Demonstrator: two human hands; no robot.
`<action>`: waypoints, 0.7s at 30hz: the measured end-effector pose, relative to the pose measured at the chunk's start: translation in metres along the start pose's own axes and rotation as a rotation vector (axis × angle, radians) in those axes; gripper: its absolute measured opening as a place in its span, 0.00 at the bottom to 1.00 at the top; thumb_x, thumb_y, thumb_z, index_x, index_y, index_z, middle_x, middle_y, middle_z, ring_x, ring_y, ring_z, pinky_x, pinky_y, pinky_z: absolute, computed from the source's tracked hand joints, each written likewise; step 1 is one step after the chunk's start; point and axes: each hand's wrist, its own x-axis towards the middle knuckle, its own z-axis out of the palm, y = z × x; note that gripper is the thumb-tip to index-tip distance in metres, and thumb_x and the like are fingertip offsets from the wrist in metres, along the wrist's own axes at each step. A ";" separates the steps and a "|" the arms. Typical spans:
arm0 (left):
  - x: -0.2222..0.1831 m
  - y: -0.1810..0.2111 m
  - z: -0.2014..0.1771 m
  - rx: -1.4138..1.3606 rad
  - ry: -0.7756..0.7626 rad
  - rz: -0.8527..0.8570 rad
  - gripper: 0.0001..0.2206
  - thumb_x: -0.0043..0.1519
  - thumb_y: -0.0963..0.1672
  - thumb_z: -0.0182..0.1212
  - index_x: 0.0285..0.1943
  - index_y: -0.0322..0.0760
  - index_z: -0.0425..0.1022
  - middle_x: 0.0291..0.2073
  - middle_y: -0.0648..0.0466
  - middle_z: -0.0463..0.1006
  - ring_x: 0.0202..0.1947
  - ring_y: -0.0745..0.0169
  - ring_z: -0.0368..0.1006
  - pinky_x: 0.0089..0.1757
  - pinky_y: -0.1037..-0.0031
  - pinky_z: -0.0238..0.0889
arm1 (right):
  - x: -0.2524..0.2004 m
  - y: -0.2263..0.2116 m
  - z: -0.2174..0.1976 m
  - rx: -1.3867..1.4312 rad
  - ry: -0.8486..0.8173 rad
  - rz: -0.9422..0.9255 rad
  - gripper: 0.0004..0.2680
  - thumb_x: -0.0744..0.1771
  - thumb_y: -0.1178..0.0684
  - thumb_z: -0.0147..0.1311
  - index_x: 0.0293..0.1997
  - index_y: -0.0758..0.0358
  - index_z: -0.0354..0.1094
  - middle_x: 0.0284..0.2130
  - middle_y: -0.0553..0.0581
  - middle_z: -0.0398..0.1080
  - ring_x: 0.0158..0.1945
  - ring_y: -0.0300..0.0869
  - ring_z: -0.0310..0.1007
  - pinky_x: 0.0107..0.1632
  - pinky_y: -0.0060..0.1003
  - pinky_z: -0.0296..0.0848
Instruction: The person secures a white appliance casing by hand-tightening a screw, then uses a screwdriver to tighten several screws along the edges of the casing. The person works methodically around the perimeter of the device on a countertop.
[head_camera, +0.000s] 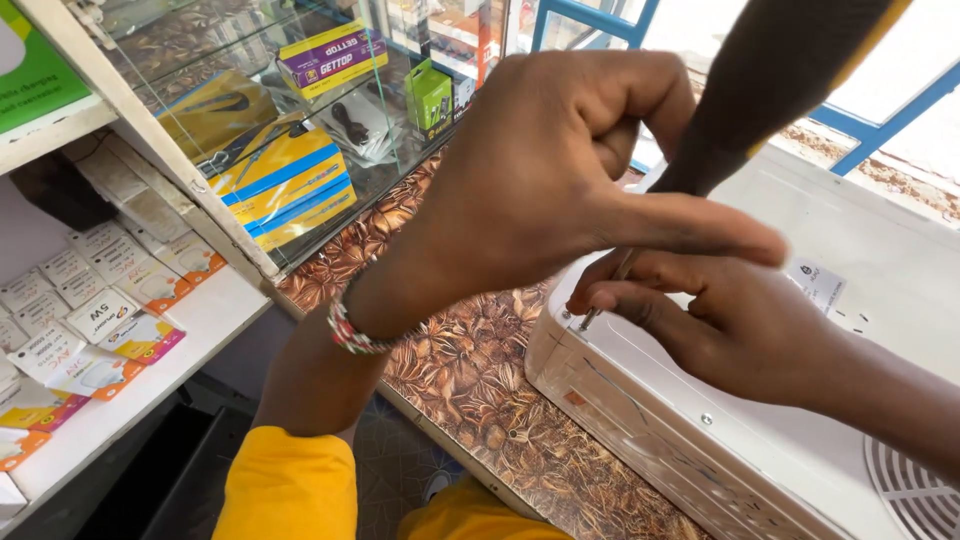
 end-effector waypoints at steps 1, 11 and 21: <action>-0.002 -0.003 0.008 0.118 0.174 0.178 0.24 0.51 0.53 0.75 0.27 0.44 0.58 0.22 0.66 0.58 0.26 0.73 0.50 0.31 0.76 0.44 | -0.003 0.004 0.001 -0.035 0.044 -0.022 0.11 0.67 0.44 0.52 0.40 0.56 0.80 0.36 0.46 0.83 0.42 0.37 0.82 0.49 0.35 0.78; 0.011 -0.004 -0.030 -0.419 -0.557 0.014 0.24 0.68 0.48 0.53 0.70 0.29 0.67 0.58 0.50 0.80 0.46 0.71 0.77 0.42 0.83 0.75 | 0.002 -0.012 -0.007 -0.100 0.057 -0.021 0.11 0.67 0.45 0.51 0.40 0.53 0.82 0.37 0.44 0.85 0.39 0.34 0.87 0.41 0.32 0.84; 0.002 0.007 -0.008 -0.041 -0.036 0.002 0.21 0.51 0.54 0.68 0.35 0.45 0.59 0.19 0.67 0.52 0.22 0.77 0.46 0.26 0.79 0.40 | -0.009 0.005 -0.002 -0.172 0.146 0.230 0.08 0.64 0.41 0.58 0.39 0.38 0.85 0.34 0.36 0.85 0.35 0.31 0.82 0.38 0.32 0.74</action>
